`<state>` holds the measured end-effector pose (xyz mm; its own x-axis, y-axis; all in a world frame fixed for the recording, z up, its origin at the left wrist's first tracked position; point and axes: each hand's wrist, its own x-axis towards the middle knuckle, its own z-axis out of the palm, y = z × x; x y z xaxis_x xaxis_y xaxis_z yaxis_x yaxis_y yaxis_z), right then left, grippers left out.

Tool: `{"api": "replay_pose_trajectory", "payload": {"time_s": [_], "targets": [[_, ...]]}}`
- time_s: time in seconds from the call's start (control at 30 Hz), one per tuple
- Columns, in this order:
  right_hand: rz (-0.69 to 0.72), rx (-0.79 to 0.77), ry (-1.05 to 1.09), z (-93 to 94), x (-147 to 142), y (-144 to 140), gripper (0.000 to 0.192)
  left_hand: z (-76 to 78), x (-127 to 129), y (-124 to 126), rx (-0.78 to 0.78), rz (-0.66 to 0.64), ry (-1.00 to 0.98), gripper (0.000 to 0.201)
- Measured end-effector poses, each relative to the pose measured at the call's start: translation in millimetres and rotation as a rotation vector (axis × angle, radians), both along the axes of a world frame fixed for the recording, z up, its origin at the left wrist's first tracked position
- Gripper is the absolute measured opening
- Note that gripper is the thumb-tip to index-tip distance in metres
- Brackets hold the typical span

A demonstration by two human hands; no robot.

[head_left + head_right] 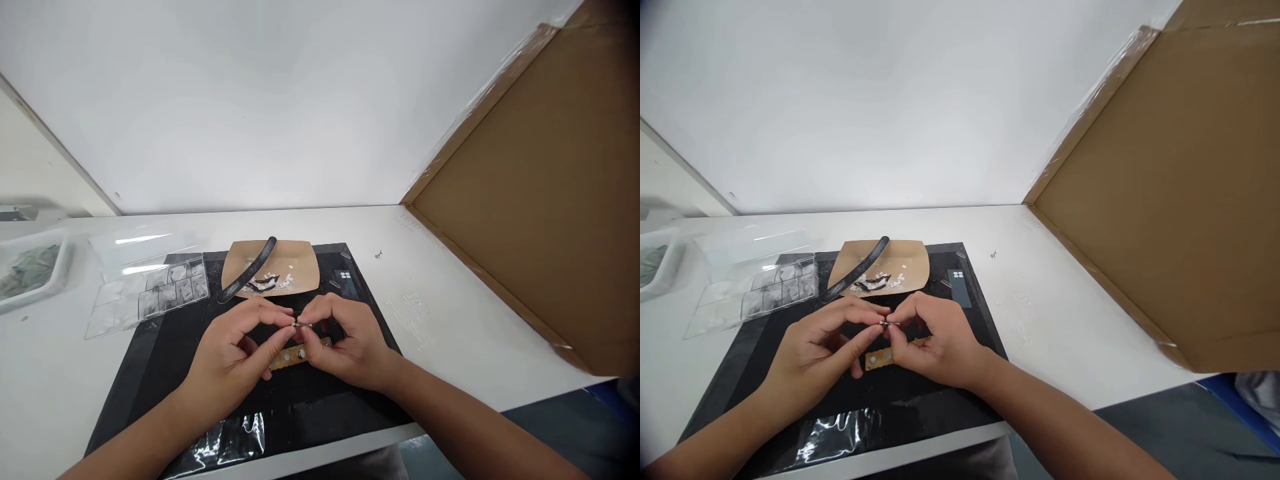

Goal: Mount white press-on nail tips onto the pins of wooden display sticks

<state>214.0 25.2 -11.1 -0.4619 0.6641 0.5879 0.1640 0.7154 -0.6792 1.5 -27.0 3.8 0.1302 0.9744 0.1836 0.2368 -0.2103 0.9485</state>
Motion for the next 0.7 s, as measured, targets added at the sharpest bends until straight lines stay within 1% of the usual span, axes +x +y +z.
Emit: {"api": "replay_pose_trajectory", "payload": {"time_s": [0.13, 0.23, 0.33, 0.47, 0.6, 0.7], "targets": [[0.076, -0.091, 0.011, 1.5, 1.7, -0.3, 0.017, 0.4, -2.8, 1.3, 0.074, -0.034, 0.036, 0.018], [0.119, -0.096, 0.017, 2.0, 1.0, -0.2, 0.014, 1.2, -2.0, 0.7, 0.128, -0.019, 0.079, 0.017], [0.089, -0.017, -0.017, -0.5, -0.6, 0.2, 0.014, 2.3, -0.6, 0.6, 0.231, -0.013, 0.151, 0.014], [0.041, 0.089, -0.059, -4.0, -2.2, 0.3, 0.015, 2.5, -0.9, 2.2, 0.417, -0.004, 0.258, 0.014], [0.027, 0.067, -0.081, -3.1, -2.4, -1.4, 0.014, 2.0, -2.4, 2.8, 0.582, -0.003, 0.341, 0.019], [0.026, 0.000, -0.089, -0.5, -2.6, -3.5, 0.013, 2.4, -3.1, 1.7, 0.623, -0.005, 0.372, 0.021]]}}
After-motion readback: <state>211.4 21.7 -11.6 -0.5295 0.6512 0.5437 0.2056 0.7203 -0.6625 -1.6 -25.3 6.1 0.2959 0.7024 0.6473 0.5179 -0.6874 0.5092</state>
